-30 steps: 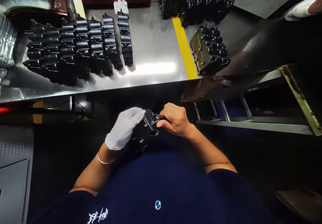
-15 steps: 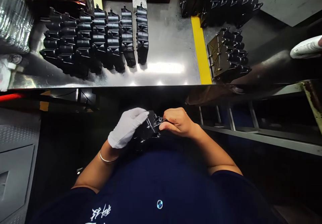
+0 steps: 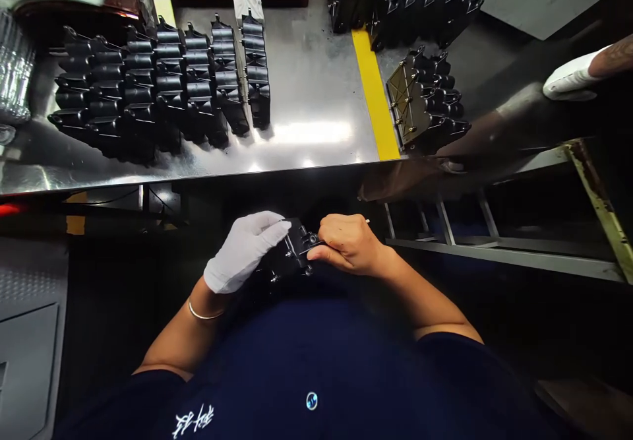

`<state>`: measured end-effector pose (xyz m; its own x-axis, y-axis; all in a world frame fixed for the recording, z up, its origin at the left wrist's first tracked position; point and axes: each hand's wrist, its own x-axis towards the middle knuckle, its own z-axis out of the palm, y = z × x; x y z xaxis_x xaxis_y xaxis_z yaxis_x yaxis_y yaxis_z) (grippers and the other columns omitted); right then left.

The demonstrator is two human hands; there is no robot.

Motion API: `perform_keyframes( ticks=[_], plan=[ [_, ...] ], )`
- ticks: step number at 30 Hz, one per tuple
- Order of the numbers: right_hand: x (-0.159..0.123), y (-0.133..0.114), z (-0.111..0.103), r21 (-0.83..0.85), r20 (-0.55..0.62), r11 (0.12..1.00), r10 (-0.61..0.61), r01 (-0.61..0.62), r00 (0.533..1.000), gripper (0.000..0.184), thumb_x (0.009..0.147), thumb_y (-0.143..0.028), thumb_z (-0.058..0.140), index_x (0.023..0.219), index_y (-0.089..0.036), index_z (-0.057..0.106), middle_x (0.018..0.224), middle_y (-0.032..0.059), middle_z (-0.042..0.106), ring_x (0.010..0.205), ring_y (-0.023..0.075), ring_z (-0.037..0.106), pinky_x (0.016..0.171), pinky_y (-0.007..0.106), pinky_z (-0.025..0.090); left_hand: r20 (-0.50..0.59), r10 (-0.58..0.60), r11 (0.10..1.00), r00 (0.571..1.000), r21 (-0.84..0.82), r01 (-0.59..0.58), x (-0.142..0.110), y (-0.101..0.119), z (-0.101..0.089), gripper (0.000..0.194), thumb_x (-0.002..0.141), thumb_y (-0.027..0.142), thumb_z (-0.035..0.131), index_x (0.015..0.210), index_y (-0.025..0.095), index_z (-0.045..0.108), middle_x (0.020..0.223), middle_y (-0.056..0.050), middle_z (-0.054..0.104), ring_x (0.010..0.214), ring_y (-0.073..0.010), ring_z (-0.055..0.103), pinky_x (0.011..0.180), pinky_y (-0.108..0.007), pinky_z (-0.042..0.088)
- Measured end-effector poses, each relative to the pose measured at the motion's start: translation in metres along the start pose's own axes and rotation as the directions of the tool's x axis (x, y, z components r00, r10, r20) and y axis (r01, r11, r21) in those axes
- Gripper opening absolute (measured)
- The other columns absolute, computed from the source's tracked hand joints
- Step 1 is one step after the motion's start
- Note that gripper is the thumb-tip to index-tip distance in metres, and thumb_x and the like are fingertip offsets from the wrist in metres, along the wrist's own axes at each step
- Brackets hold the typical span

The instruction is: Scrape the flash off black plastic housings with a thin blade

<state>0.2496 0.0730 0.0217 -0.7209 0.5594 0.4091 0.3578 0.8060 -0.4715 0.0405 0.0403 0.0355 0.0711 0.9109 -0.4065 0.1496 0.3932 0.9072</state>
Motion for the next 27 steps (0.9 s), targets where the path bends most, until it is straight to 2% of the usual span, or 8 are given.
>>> perform_keyframes(
  ticks=[3,6,9,15,18,21,24,27],
  plan=[
    [0.0,0.0,-0.001,-0.005,0.013,0.998,-0.055,0.055,0.998,0.051,0.097,-0.048,0.042,0.055,-0.019,0.041,0.052,-0.0027,0.041,0.051,0.0093,0.037,0.051,0.024,0.025,-0.008,-0.009,1.0,1.0,0.011,0.009,-0.003,0.0,0.0,0.025,0.072,0.04,0.066,0.07,0.016,0.067,0.061,-0.001,0.063,0.054,-0.0133,0.054,0.051,-0.023,0.045],
    [0.002,-0.001,0.001,-0.037,-0.048,0.995,-0.098,0.096,0.994,0.053,0.096,-0.049,0.043,0.053,-0.018,0.04,0.051,-0.0032,0.039,0.05,0.009,0.035,0.05,0.024,0.024,-0.042,-0.022,1.0,0.999,-0.019,0.022,-0.006,0.002,0.0,0.024,0.071,0.04,0.066,0.068,0.016,0.066,0.061,0.0,0.063,0.054,-0.0131,0.054,0.05,-0.023,0.045],
    [0.006,-0.002,0.005,-0.074,-0.107,0.994,-0.091,0.083,0.99,0.053,0.096,-0.052,0.04,0.055,-0.018,0.043,0.052,-0.0025,0.039,0.05,0.0094,0.035,0.049,0.024,0.025,-0.056,-0.025,0.999,0.998,-0.046,0.023,-0.008,0.003,-0.002,0.024,0.071,0.041,0.066,0.068,0.017,0.066,0.061,0.0,0.063,0.054,-0.0127,0.054,0.05,-0.023,0.045],
    [0.012,-0.004,0.011,-0.04,-0.03,0.994,-0.099,0.098,0.995,0.051,0.098,-0.047,0.041,0.055,-0.019,0.041,0.051,-0.0033,0.039,0.049,0.0087,0.035,0.049,0.024,0.025,-0.067,-0.036,0.996,0.997,-0.087,0.03,-0.008,-0.004,-0.008,0.024,0.073,0.04,0.067,0.07,0.017,0.065,0.062,0.0,0.063,0.055,-0.0127,0.053,0.052,-0.023,0.045],
    [0.013,-0.002,0.011,0.044,-0.036,0.997,-0.06,0.061,0.998,0.048,0.099,-0.048,0.036,0.062,-0.019,0.046,0.054,-0.0022,0.046,0.051,0.0092,0.041,0.05,0.023,0.03,-0.049,-0.031,0.992,0.998,-0.121,0.025,-0.005,-0.009,-0.008,0.025,0.078,0.042,0.064,0.072,0.018,0.065,0.068,-0.002,0.064,0.058,-0.0142,0.055,0.054,-0.025,0.047],
    [0.014,-0.002,0.011,0.093,-0.087,0.996,0.016,-0.008,0.996,0.041,0.102,-0.037,0.03,0.075,-0.017,0.053,0.061,0.0008,0.053,0.056,0.0107,0.047,0.055,0.023,0.038,-0.025,0.004,0.991,1.0,-0.131,-0.007,-0.001,-0.012,-0.009,0.03,0.085,0.044,0.056,0.07,0.02,0.062,0.069,-0.003,0.061,0.06,-0.0149,0.053,0.057,-0.026,0.048],
    [0.014,-0.004,0.013,-0.01,-0.143,0.999,0.033,-0.035,0.989,0.031,0.099,-0.024,0.038,0.075,-0.017,0.056,0.06,0.0006,0.054,0.056,0.0114,0.047,0.056,0.024,0.038,-0.015,0.046,0.996,0.999,-0.082,-0.047,0.003,-0.014,-0.011,0.033,0.089,0.045,0.051,0.068,0.021,0.059,0.071,-0.004,0.059,0.064,-0.0163,0.052,0.061,-0.028,0.049],
    [0.014,-0.005,0.015,-0.102,-0.153,0.993,0.043,-0.059,0.987,0.028,0.097,-0.023,0.044,0.073,-0.017,0.058,0.058,-0.0003,0.054,0.054,0.0114,0.047,0.055,0.025,0.036,-0.015,0.075,0.997,0.997,-0.013,-0.075,0.004,-0.016,-0.011,0.033,0.09,0.043,0.048,0.068,0.021,0.059,0.073,-0.005,0.06,0.067,-0.0178,0.052,0.062,-0.029,0.049]
  ],
)
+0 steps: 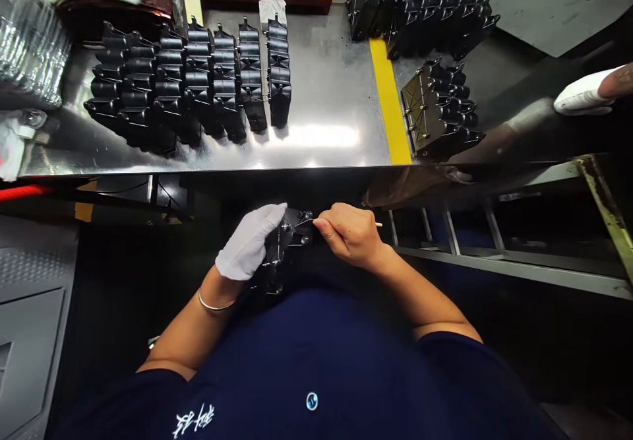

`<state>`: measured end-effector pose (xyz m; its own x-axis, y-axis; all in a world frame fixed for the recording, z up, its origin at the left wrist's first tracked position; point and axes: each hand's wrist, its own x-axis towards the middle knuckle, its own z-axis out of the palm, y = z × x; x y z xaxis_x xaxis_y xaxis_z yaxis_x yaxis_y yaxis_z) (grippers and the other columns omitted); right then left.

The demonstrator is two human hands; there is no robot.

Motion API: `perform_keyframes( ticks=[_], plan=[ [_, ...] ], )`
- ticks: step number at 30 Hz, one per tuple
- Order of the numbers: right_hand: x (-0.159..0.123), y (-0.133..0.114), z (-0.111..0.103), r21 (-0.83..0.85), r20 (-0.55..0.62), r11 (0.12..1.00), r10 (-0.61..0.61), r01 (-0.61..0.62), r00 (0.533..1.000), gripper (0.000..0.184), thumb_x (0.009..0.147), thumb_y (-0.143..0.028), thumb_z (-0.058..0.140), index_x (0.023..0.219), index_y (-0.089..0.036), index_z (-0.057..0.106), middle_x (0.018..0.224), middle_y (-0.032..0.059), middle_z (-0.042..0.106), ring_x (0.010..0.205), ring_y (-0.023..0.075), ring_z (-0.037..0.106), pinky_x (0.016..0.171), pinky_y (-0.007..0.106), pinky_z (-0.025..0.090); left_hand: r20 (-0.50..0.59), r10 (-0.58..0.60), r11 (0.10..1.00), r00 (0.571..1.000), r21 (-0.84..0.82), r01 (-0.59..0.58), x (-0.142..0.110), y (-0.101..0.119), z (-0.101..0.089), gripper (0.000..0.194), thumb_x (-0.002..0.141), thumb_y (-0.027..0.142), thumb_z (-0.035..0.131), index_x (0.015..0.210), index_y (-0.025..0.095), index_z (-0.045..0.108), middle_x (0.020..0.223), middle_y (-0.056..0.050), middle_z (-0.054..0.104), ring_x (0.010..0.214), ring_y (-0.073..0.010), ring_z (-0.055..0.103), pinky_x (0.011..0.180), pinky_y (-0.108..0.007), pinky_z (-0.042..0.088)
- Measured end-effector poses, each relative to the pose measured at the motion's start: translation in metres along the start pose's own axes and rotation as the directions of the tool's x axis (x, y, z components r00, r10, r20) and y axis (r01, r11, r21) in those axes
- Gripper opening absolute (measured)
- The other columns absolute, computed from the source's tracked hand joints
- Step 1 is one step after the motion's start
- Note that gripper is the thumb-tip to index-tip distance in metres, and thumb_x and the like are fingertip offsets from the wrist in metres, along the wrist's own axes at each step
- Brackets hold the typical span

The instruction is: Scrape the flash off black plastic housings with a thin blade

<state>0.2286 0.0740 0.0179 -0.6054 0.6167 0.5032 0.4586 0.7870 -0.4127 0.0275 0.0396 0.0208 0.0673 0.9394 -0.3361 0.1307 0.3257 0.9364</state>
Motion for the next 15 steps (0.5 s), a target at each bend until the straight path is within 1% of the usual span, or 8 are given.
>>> perform_keyframes(
  ticks=[5,9,15],
  plan=[
    [-0.003,0.0001,0.0016,-0.041,-0.012,0.999,0.015,-0.015,1.0,0.03,0.097,-0.023,0.045,0.072,-0.016,0.06,0.058,0.0004,0.058,0.053,0.0108,0.047,0.055,0.024,0.037,-0.005,-0.004,1.0,1.0,0.007,0.004,-0.0015,-0.0015,0.0014,0.033,0.091,0.043,0.047,0.069,0.021,0.058,0.073,-0.004,0.059,0.066,-0.0173,0.051,0.062,-0.029,0.048],
    [-0.0053,0.0009,0.0008,-0.026,-0.015,0.999,0.023,-0.023,1.0,0.03,0.097,-0.023,0.044,0.072,-0.016,0.06,0.059,0.0013,0.06,0.053,0.011,0.048,0.055,0.024,0.037,0.017,0.02,0.999,1.0,0.036,-0.021,-0.0027,-0.0024,0.0009,0.034,0.091,0.043,0.046,0.069,0.021,0.058,0.074,-0.005,0.059,0.068,-0.0176,0.051,0.062,-0.029,0.048],
    [-0.0066,0.0013,0.0014,0.006,-0.001,0.999,0.036,-0.036,0.999,0.029,0.097,-0.023,0.045,0.072,-0.017,0.059,0.06,0.0011,0.058,0.054,0.011,0.047,0.055,0.025,0.036,0.001,0.014,0.998,1.0,0.055,-0.014,-0.0043,-0.0004,0.0011,0.034,0.092,0.043,0.044,0.071,0.021,0.059,0.074,-0.005,0.061,0.067,-0.0186,0.054,0.063,-0.03,0.049]
  ],
)
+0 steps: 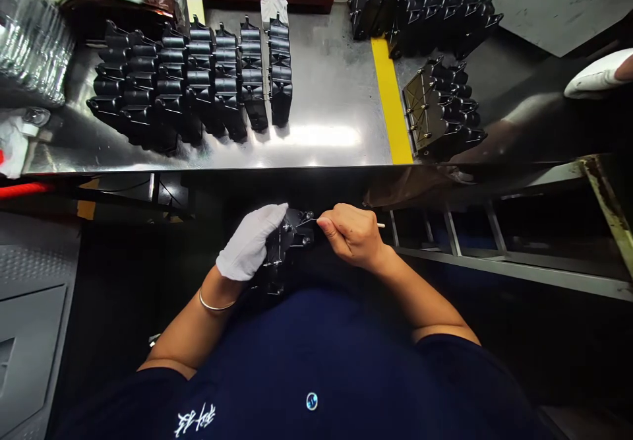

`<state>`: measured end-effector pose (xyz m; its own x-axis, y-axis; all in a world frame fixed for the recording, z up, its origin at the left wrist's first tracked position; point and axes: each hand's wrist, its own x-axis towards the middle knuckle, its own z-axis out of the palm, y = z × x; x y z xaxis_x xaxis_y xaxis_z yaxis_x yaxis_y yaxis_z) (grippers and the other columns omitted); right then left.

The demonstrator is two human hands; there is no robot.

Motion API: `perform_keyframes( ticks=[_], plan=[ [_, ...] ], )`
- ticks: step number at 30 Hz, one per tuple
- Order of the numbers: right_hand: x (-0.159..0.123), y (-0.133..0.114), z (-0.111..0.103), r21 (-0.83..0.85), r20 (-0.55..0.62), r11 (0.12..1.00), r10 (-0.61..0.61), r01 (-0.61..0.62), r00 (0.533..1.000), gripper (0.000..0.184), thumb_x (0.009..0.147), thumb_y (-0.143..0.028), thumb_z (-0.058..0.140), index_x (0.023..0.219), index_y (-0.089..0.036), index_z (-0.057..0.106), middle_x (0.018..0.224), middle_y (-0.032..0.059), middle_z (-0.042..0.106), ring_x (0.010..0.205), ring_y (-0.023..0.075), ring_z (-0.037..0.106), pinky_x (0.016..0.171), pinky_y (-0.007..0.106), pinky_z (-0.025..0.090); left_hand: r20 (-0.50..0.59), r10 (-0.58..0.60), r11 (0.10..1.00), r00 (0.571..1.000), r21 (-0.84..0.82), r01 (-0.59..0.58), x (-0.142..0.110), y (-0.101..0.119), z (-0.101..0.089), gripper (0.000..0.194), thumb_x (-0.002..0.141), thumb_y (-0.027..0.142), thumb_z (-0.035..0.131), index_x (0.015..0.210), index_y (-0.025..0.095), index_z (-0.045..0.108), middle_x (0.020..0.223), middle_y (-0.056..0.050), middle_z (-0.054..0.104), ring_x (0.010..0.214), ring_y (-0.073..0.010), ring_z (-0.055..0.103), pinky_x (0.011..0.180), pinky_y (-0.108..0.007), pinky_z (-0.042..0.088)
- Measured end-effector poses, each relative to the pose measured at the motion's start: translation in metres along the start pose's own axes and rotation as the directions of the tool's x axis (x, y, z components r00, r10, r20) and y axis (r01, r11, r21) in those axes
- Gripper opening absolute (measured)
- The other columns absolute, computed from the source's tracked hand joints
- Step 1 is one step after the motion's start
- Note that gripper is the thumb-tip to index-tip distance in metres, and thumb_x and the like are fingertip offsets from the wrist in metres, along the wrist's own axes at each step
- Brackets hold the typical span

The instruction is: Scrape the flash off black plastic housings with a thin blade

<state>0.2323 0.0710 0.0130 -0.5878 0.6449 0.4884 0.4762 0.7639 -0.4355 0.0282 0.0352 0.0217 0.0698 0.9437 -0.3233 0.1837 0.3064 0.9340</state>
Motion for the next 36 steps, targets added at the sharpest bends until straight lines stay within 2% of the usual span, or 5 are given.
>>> perform_keyframes(
  ticks=[9,18,25,29,36],
  plan=[
    [-0.002,0.002,0.007,-0.004,0.013,1.0,-0.014,0.014,1.0,0.035,0.099,-0.023,0.041,0.068,-0.017,0.055,0.057,0.0002,0.057,0.052,0.01,0.049,0.055,0.022,0.037,0.061,0.136,0.982,0.989,0.124,-0.143,0.003,-0.018,-0.004,0.026,0.091,0.037,0.046,0.08,0.021,0.064,0.082,-0.006,0.065,0.075,-0.0192,0.057,0.076,-0.032,0.05],
    [-0.005,0.008,0.006,-0.036,0.029,0.997,-0.062,0.063,0.998,0.033,0.098,-0.025,0.044,0.068,-0.016,0.057,0.057,0.0004,0.057,0.053,0.01,0.049,0.054,0.023,0.034,0.04,-0.008,1.0,0.999,-0.016,0.008,0.004,-0.015,0.001,0.034,0.09,0.044,0.047,0.068,0.022,0.057,0.07,-0.003,0.06,0.064,-0.0172,0.054,0.066,-0.03,0.05],
    [-0.007,0.002,0.01,0.319,0.175,0.937,0.091,-0.144,0.98,0.04,0.1,-0.028,0.038,0.064,-0.016,0.052,0.057,-0.0015,0.053,0.05,0.0067,0.046,0.052,0.02,0.035,-0.041,-0.023,0.995,0.999,-0.093,0.019,-0.003,-0.01,0.002,0.033,0.087,0.046,0.052,0.071,0.02,0.065,0.072,-0.006,0.064,0.065,-0.0185,0.057,0.062,-0.032,0.05],
    [0.0,0.002,-0.009,0.618,0.395,0.759,-0.075,-0.204,0.915,0.038,0.1,-0.028,0.037,0.07,-0.015,0.057,0.063,0.0002,0.059,0.054,0.0065,0.052,0.053,0.018,0.041,-0.056,-0.06,0.98,0.997,-0.194,0.048,-0.01,-0.002,0.002,0.03,0.084,0.045,0.058,0.072,0.02,0.068,0.073,-0.007,0.066,0.064,-0.0187,0.058,0.06,-0.03,0.05],
    [0.001,-0.009,-0.013,0.389,0.164,0.921,-0.052,-0.016,0.985,0.025,0.096,-0.018,0.043,0.075,-0.016,0.056,0.063,0.0002,0.056,0.057,0.0087,0.049,0.056,0.021,0.038,-0.138,-0.089,0.965,0.986,-0.256,0.051,-0.015,0.001,0.001,0.026,0.077,0.045,0.067,0.069,0.02,0.069,0.069,-0.004,0.067,0.059,-0.0157,0.058,0.057,-0.025,0.049]
  ],
)
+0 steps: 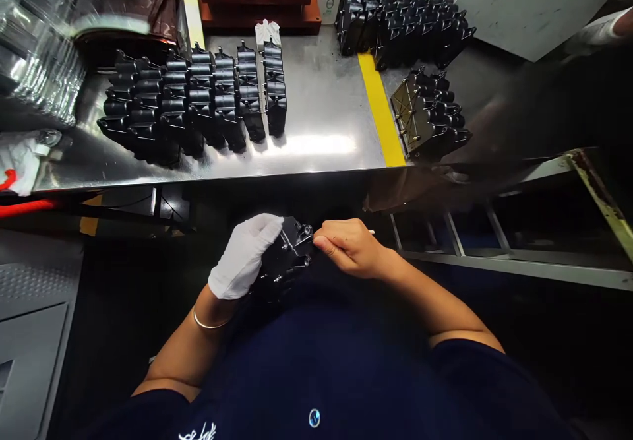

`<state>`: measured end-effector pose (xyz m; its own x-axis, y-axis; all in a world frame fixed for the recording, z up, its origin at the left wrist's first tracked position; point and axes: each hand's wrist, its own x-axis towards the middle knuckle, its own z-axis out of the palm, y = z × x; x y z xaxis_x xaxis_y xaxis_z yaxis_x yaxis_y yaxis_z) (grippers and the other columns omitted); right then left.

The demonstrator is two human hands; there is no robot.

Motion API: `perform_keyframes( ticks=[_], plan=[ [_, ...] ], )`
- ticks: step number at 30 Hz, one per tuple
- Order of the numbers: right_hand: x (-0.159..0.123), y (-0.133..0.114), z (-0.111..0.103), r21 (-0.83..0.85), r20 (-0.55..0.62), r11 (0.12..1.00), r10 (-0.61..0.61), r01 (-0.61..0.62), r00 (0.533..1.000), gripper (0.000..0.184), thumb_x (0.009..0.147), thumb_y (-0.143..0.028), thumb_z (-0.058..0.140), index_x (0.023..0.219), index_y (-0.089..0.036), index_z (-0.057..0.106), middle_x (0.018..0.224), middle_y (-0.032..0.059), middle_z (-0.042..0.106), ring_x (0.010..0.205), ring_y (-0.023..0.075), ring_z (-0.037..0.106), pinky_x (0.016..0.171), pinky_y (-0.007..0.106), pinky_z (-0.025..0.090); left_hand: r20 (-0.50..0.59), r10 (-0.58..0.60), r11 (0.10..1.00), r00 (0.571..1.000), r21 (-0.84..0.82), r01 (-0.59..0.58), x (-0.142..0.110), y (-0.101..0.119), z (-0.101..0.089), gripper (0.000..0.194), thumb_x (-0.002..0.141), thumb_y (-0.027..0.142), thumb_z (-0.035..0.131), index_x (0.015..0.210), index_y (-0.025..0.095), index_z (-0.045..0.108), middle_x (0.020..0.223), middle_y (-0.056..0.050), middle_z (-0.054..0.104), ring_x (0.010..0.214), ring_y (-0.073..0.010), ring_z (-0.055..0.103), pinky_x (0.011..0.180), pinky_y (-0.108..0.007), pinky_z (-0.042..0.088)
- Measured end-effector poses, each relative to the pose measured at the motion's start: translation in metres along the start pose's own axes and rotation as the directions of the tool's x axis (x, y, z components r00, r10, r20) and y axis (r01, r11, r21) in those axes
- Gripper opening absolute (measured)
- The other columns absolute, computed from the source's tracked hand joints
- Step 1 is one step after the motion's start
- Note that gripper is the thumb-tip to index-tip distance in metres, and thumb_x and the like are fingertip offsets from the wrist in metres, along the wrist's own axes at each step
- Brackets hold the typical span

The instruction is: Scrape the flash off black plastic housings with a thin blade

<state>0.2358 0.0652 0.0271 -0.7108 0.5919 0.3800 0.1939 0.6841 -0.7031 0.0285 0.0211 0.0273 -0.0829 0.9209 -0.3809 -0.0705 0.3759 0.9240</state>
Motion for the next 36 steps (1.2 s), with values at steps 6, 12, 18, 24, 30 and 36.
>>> perform_keyframes(
  ticks=[6,12,18,24,30,36],
  plan=[
    [-0.003,0.0,0.001,0.198,0.236,0.973,0.072,-0.12,0.969,0.038,0.098,-0.023,0.039,0.061,-0.018,0.04,0.059,-0.0046,0.039,0.051,0.0057,0.034,0.051,0.02,0.03,-0.054,-0.019,1.0,0.998,0.021,0.02,-0.006,0.005,0.002,0.022,0.069,0.04,0.073,0.066,0.019,0.069,0.061,-0.002,0.065,0.054,-0.0128,0.055,0.05,-0.021,0.046],
    [-0.006,0.002,-0.01,0.398,0.423,0.884,0.06,-0.245,0.904,0.039,0.099,-0.031,0.039,0.068,-0.014,0.056,0.062,-0.0006,0.052,0.054,0.0062,0.046,0.056,0.019,0.038,-0.003,-0.059,0.998,0.998,-0.03,0.059,-0.015,0.001,0.006,0.024,0.065,0.04,0.076,0.064,0.017,0.067,0.057,0.001,0.061,0.05,-0.0099,0.051,0.047,-0.019,0.043],
    [-0.006,-0.004,-0.013,0.438,0.324,0.896,-0.078,-0.076,0.943,0.052,0.097,-0.052,0.04,0.072,-0.012,0.061,0.059,0.0024,0.057,0.052,0.0078,0.049,0.051,0.02,0.037,-0.038,-0.002,0.999,0.999,-0.047,0.0,-0.012,-0.001,0.0,0.022,0.067,0.037,0.076,0.066,0.017,0.067,0.058,0.001,0.061,0.052,-0.0102,0.052,0.049,-0.019,0.044],
    [-0.001,-0.008,0.001,-0.147,0.089,0.98,-0.123,0.135,0.988,0.057,0.087,-0.063,0.05,0.053,-0.017,0.043,0.051,-0.0034,0.04,0.049,0.0081,0.035,0.048,0.024,0.022,-0.043,0.026,1.0,0.999,0.0,-0.026,-0.007,0.003,0.001,0.022,0.067,0.037,0.075,0.066,0.017,0.067,0.059,0.001,0.062,0.054,-0.0108,0.053,0.05,-0.02,0.045],
    [0.004,-0.006,-0.003,-0.209,0.118,0.966,-0.132,0.154,0.984,0.056,0.089,-0.061,0.047,0.054,-0.017,0.042,0.052,-0.003,0.042,0.049,0.0081,0.036,0.049,0.023,0.022,-0.047,0.034,0.999,0.998,0.04,-0.032,-0.004,0.005,0.0,0.025,0.069,0.04,0.073,0.065,0.017,0.066,0.059,0.001,0.061,0.055,-0.0108,0.052,0.05,-0.02,0.044],
    [0.007,0.001,0.005,-0.181,-0.003,0.968,-0.179,0.175,0.984,0.051,0.091,-0.047,0.056,0.051,-0.017,0.043,0.048,-0.0035,0.042,0.046,0.0074,0.038,0.047,0.024,0.024,-0.122,0.09,0.996,0.988,-0.011,-0.092,0.005,0.006,0.004,0.027,0.071,0.043,0.073,0.069,0.017,0.066,0.062,0.002,0.062,0.057,-0.0114,0.054,0.054,-0.021,0.045]
  ],
)
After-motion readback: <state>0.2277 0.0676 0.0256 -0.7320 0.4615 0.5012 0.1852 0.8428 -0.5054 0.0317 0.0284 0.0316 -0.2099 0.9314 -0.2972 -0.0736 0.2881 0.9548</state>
